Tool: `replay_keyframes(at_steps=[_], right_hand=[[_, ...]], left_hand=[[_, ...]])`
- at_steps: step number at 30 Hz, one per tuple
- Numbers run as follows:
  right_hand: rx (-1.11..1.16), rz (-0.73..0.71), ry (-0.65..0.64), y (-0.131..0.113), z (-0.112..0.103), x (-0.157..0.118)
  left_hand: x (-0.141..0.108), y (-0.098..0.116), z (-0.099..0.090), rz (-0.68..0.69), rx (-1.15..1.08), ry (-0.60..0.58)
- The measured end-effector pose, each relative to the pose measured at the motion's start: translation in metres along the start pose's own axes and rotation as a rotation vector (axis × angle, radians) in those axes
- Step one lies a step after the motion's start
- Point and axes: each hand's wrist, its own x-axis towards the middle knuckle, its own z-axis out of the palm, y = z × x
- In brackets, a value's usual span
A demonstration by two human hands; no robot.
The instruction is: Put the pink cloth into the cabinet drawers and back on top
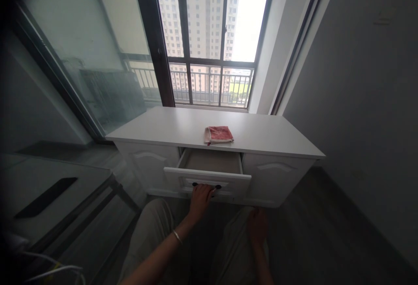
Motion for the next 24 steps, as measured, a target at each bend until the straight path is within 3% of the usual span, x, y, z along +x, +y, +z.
replay_keyframes(at_steps=[8,16,24], right_hand=[[0.004,0.066,0.02,0.006,-0.002,0.002],[0.014,0.134,-0.015,0.027,0.001,0.005],[0.11,0.136,0.017,0.026,-0.002,0.005]], left_hand=[[-0.023,0.012,-0.013,0.0,-0.01,0.005],[-0.063,0.027,-0.032,0.006,-0.05,-0.04],[-0.061,0.032,-0.039,-0.008,-0.083,-0.079]])
